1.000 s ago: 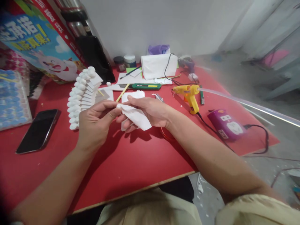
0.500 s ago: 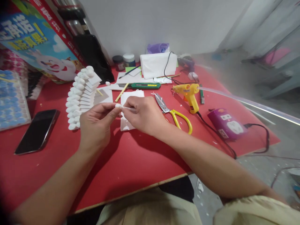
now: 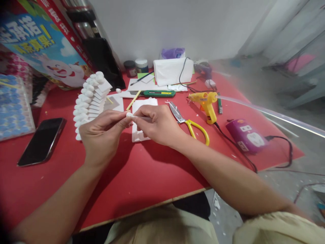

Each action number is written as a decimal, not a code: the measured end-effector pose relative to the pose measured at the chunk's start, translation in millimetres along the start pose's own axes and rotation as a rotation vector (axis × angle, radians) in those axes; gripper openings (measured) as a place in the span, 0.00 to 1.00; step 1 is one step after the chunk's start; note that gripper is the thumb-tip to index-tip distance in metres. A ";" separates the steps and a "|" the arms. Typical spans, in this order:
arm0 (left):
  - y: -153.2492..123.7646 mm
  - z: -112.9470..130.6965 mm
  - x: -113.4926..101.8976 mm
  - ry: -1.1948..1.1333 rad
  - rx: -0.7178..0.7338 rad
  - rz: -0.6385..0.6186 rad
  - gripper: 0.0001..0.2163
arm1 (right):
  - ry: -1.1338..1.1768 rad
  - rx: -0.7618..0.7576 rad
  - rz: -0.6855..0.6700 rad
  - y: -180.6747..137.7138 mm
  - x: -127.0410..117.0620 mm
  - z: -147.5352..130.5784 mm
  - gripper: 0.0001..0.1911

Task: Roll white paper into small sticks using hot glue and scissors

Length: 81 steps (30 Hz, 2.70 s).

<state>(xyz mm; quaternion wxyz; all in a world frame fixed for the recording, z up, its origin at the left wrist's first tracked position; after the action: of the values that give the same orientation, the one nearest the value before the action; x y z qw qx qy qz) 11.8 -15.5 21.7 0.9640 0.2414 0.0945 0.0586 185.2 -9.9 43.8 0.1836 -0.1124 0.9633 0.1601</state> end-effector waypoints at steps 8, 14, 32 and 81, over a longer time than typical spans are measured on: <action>-3.5 4.7 1.5 0.070 0.097 -0.008 0.05 | -0.064 -0.040 0.042 0.8 0.2 1.5 0.12; -2.3 2.4 2.8 -0.048 -0.076 -0.009 0.06 | -0.032 -0.015 0.040 1.7 0.7 0.7 0.13; -3.7 -1.1 1.5 0.243 0.251 -0.052 0.07 | -0.075 -0.027 0.050 2.5 2.4 6.9 0.10; 5.6 -6.6 -6.5 -0.170 -0.393 -0.340 0.09 | 0.760 0.575 -0.399 13.8 9.2 29.9 0.23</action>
<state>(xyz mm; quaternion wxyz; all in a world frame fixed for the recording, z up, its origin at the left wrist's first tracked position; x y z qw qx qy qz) 3.7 -8.7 19.7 0.9929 0.0346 0.0393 -0.1071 182.6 11.8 17.5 -0.1291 -0.2892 0.9268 -0.2017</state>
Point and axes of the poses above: each hand's wrist, its own y-axis towards the middle knuckle, its own x-axis out of the palm, z = x × y, the point moved 1 cm from there along y, towards the middle knuckle, and after that the axes turned 4 degrees about -y, right-handed, at the moved point
